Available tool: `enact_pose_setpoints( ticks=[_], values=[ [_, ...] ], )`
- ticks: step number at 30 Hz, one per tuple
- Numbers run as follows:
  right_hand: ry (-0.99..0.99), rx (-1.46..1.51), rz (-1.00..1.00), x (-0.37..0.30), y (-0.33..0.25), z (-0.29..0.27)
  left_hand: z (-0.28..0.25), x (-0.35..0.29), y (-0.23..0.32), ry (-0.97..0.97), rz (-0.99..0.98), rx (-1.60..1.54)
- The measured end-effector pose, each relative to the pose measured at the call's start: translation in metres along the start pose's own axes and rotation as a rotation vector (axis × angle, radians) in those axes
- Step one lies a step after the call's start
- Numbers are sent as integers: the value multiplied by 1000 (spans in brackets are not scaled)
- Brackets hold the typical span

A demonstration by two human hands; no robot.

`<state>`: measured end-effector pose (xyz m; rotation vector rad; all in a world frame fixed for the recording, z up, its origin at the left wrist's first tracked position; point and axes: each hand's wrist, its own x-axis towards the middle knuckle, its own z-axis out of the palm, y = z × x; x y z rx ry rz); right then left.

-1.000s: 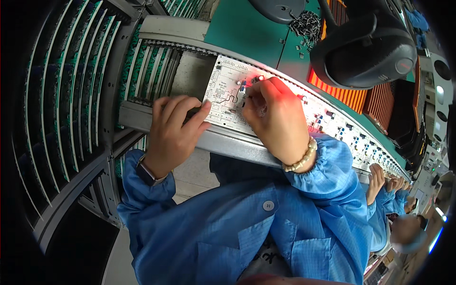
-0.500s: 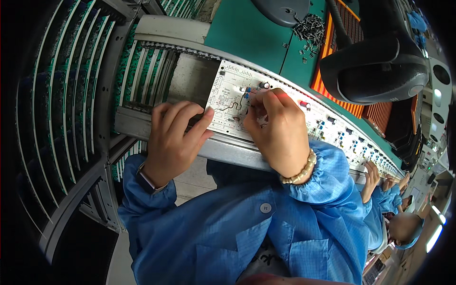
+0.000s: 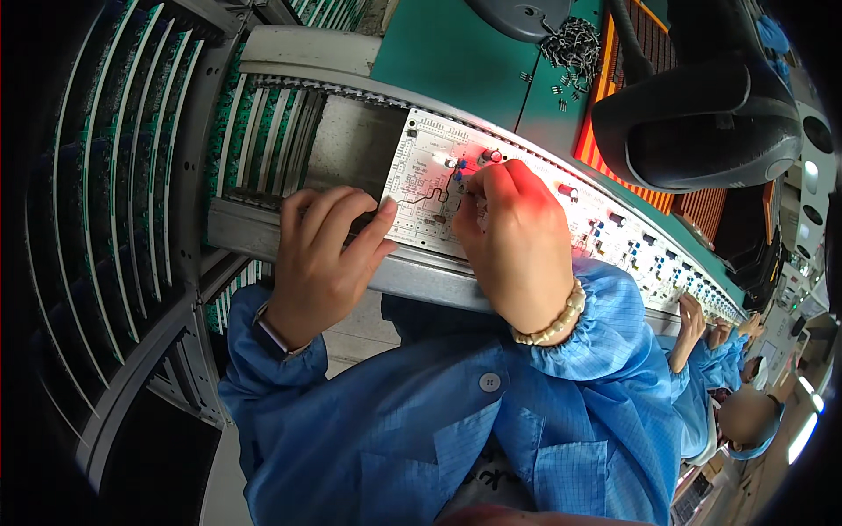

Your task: Manual assembly of electronic components onto a printed circuit board.

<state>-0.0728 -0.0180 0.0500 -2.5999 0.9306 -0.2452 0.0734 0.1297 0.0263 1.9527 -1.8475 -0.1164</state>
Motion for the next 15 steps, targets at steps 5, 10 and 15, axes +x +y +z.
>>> enact_pose_setpoints(
  ticks=[5,10,15],
  values=[
    [-65,-191,-100,-5,-9,-8,2,-1,2,11,-6,-13],
    [-95,-415,-289,-29,-20,-15,1,7,8,16,9,-23],
    [-61,-185,-137,-50,14,-36,11,13,19,135,-90,13]
  ],
)
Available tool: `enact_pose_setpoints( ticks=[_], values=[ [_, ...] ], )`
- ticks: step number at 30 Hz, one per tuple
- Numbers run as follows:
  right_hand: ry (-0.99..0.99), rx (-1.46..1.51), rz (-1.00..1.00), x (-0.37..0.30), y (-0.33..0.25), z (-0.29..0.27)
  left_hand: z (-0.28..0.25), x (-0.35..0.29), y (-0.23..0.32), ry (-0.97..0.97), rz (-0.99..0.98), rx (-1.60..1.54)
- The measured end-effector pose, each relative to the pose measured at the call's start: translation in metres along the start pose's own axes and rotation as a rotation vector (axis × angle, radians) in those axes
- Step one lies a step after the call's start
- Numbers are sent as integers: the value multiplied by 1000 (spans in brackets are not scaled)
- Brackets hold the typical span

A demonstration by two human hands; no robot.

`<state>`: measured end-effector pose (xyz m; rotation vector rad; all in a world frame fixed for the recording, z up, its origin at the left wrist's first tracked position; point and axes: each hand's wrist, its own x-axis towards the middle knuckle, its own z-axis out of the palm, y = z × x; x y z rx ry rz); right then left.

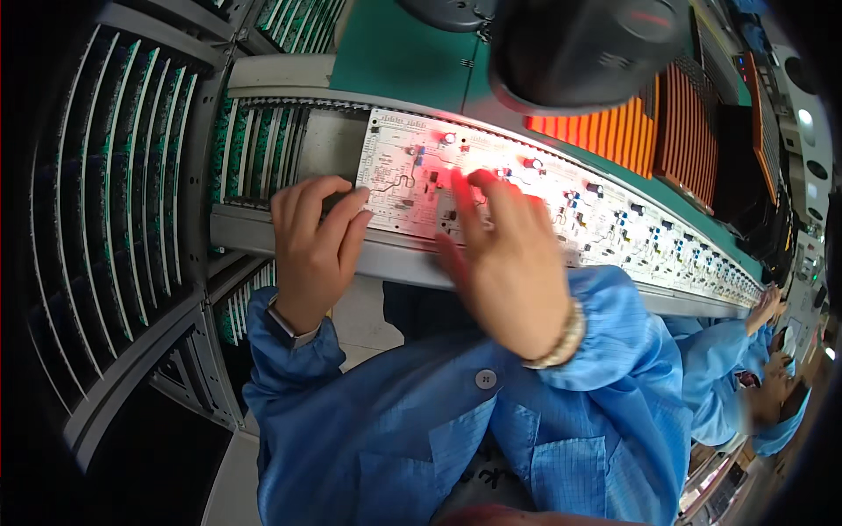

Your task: Manual assembly of electronic components onto a printed circuit board.

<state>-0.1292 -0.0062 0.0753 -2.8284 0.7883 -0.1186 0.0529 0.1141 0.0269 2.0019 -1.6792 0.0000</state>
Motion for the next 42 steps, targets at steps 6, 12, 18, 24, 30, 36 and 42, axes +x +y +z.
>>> enact_pose_setpoints(
  ticks=[6,12,18,24,30,36,42],
  values=[
    [221,-108,345,-70,102,-77,9,7,27,57,17,-7],
    [322,-385,676,-173,272,-117,23,20,55,75,56,-35],
    [281,-216,620,-182,388,-108,38,25,73,121,66,7],
    [160,-30,592,-137,420,-91,50,41,111,106,93,-69],
    [337,-204,453,-122,423,-89,64,42,144,32,106,-138],
    [405,-73,407,-120,428,-83,71,41,164,-54,151,-210],
    [293,45,431,-114,421,-87,60,52,150,21,177,-150]
  ],
)
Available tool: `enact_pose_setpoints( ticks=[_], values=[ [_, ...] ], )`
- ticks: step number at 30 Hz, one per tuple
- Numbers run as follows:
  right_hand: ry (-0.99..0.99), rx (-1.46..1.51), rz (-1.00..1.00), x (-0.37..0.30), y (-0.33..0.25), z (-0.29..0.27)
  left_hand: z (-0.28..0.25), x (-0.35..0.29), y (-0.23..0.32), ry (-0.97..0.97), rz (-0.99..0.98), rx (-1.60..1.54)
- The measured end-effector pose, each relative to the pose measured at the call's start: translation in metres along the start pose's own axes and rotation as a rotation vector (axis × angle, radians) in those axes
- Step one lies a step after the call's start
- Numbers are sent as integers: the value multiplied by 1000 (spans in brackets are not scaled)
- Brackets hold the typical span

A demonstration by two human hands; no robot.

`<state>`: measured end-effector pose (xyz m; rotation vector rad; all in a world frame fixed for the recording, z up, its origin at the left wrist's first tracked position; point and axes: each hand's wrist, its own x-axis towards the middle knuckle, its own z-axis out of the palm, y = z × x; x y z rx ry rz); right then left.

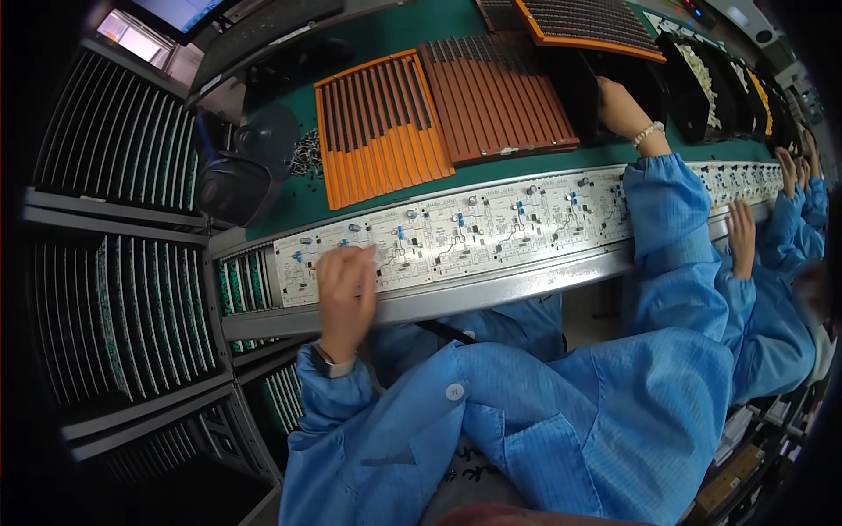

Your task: Manual assembly of electronic components onto a printed circuit board.

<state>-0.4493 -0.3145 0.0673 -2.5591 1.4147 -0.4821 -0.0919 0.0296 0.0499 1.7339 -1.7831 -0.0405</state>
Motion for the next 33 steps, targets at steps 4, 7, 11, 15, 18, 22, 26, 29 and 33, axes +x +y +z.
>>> enact_pose_setpoints(
  ticks=[4,7,11,15,18,22,26,29,33],
  values=[
    [-41,14,13,-4,-6,-6,-26,27,-57,54,-63,108],
    [81,118,28,-12,-4,5,-28,52,-93,37,-110,119],
    [127,83,-84,-35,-14,1,-10,70,-129,53,70,26],
    [154,121,-43,-59,-27,-7,-2,79,-134,-32,39,22],
    [148,168,27,-67,-26,-8,2,76,-141,7,81,39],
    [140,139,40,-71,-32,-12,0,71,-141,36,96,49],
    [156,-56,-88,-81,-48,-19,-1,67,-148,-1,37,-33],
    [130,-55,-85,-85,-76,-33,-4,67,-145,23,21,-65],
    [115,-67,-71,-76,-63,-37,-10,68,-140,-35,13,-119]
  ],
)
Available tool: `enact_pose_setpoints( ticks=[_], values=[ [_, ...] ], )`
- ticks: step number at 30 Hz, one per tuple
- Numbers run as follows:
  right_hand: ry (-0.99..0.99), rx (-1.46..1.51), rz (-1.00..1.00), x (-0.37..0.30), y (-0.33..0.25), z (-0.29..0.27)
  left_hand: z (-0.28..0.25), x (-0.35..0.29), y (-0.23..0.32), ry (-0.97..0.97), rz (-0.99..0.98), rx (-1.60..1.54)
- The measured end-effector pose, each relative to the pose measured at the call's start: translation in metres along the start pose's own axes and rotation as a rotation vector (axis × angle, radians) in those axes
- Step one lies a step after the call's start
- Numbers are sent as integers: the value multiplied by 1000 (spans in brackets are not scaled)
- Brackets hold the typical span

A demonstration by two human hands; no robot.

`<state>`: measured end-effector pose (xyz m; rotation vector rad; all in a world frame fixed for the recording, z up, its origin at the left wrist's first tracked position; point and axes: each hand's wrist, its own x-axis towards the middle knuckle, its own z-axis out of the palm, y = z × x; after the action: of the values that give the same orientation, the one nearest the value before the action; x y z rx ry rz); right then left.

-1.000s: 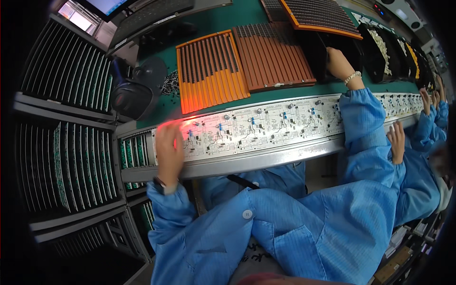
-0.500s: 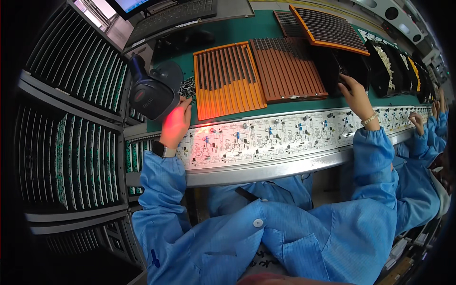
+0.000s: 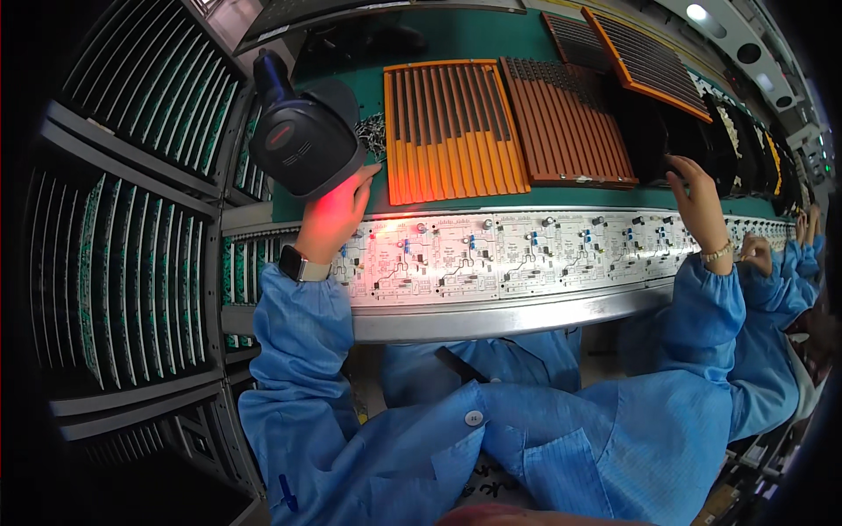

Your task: Manual assembly of electronic components onto a printed circuit board.

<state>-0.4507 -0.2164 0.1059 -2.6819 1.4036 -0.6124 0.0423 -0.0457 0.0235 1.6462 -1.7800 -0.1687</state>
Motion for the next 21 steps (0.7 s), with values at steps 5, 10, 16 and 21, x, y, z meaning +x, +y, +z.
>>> enact_pose_setpoints(
  ticks=[5,10,16,21],
  values=[
    [-29,-64,89,25,57,19,-8,-5,-12,18,68,-16],
    [-188,244,159,57,96,46,-8,-12,-15,7,-62,-187],
    [-313,33,-30,75,117,70,-18,-12,-12,-51,-27,-124],
    [-352,23,84,70,73,51,-9,-12,-18,24,10,-137]
  ],
)
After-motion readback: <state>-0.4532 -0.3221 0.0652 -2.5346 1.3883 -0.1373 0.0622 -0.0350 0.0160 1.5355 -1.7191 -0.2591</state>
